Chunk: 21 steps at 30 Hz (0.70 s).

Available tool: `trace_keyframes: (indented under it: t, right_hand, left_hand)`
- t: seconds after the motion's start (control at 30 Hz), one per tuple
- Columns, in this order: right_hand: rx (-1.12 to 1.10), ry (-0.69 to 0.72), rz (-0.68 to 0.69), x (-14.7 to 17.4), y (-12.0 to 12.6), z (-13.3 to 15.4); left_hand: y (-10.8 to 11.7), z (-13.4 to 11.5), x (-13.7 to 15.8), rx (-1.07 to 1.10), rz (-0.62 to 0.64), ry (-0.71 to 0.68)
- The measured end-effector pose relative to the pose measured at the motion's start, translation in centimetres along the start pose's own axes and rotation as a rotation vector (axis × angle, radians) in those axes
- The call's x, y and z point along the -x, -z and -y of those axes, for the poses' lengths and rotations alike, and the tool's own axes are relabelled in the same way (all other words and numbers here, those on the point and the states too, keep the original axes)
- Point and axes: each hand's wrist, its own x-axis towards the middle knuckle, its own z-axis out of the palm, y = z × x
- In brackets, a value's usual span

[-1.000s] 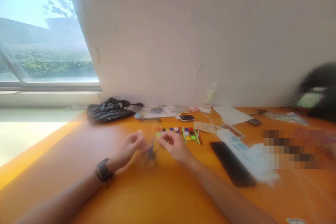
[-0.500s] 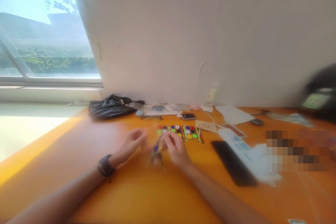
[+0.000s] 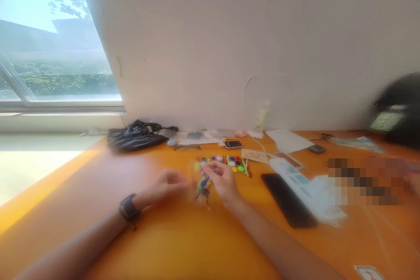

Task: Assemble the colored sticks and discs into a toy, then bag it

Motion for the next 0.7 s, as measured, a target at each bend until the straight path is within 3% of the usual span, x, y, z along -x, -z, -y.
trace_keyframes:
  t: [0.13,0.4,0.7]
  right_hand:
    - [0.001,-0.034,0.029,0.0,-0.1,-0.6]
    - [0.063,0.004,0.129,0.7,-0.8,-1.0]
    - [0.079,-0.027,0.267,-0.9,1.2,-1.7]
  left_hand:
    - [0.1,-0.2,0.2,0.024,0.093,-0.008]
    - [0.0,0.8,-0.2,-0.032,-0.169,-0.101]
    - [1.7,0.6,-0.6,-0.038,-0.263,-0.132]
